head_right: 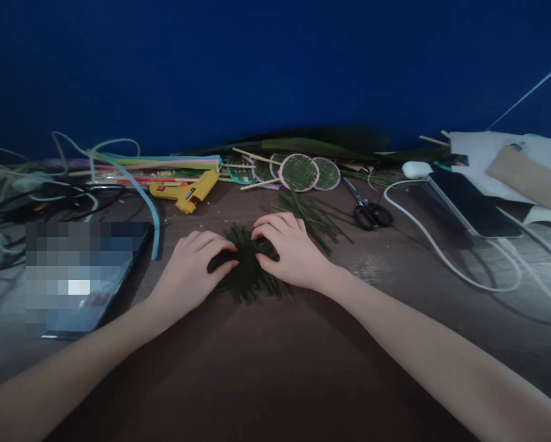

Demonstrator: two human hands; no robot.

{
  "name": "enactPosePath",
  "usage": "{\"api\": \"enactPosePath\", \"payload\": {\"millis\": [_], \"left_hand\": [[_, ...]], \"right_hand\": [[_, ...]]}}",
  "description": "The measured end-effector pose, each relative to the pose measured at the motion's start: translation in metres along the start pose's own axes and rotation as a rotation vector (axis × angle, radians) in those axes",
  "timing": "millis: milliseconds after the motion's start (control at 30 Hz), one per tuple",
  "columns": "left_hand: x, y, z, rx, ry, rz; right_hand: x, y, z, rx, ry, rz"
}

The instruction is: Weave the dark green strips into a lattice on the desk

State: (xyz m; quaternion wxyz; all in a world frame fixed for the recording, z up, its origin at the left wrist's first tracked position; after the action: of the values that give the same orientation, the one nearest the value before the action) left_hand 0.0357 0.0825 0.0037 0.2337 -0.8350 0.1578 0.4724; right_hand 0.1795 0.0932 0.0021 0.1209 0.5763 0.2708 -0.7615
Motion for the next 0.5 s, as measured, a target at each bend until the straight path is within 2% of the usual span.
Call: {"api": "enactPosePath", "payload": {"millis": [500], "left_hand": [[-0.0005, 0.0000, 0.0000, 0.007, -0.008, 0.000]], "right_hand": [[0.0001, 0.0002, -0.0016, 0.008, -0.012, -0.016]]}}
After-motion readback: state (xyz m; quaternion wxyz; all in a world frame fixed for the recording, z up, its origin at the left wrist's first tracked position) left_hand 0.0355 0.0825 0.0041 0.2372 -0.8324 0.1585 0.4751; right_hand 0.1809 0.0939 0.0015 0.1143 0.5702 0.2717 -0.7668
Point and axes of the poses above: each hand's wrist, its own y-axis away from the middle knuckle, its own x-axis out of the palm, z = x × y, the point moved 6 cm from there along -y, towards the middle knuckle, and after that the axes turned 14 degrees about y, right-handed, at the moved point
